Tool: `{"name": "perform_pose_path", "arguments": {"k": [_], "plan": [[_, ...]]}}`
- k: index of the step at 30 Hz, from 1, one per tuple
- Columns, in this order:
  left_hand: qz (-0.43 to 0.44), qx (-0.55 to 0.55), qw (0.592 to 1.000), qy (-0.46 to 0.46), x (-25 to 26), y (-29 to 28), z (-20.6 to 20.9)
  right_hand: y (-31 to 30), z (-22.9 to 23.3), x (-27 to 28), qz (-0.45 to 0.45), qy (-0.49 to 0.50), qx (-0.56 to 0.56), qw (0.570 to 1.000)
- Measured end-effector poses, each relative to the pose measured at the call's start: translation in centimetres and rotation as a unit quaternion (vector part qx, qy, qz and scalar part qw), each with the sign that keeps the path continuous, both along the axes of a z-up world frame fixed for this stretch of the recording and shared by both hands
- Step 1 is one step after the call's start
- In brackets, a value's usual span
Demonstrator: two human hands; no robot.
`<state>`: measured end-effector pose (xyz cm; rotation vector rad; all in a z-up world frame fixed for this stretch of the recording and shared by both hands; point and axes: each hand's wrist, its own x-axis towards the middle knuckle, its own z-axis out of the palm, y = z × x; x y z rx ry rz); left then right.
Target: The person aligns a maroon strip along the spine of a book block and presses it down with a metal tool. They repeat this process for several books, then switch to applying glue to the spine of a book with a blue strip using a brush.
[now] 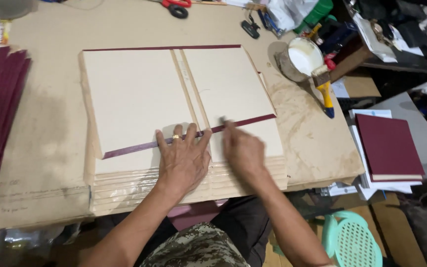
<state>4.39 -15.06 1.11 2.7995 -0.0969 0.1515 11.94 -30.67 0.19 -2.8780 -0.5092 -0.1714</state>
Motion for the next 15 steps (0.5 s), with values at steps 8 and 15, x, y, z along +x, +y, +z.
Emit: {"name": "perform_pose_path", "arguments": {"k": [8,15], "plan": [[-0.017,-0.027,0.997,-0.064,-0.9,1.7,-1.8,1.6,1.0,-1.1,0.006,0.034,0.006,0.999],[-0.017,-0.003,0.997,-0.073,0.2,1.7,-3.0,3.3,1.2,-2.9,0.051,0.020,0.014,0.998]]}}
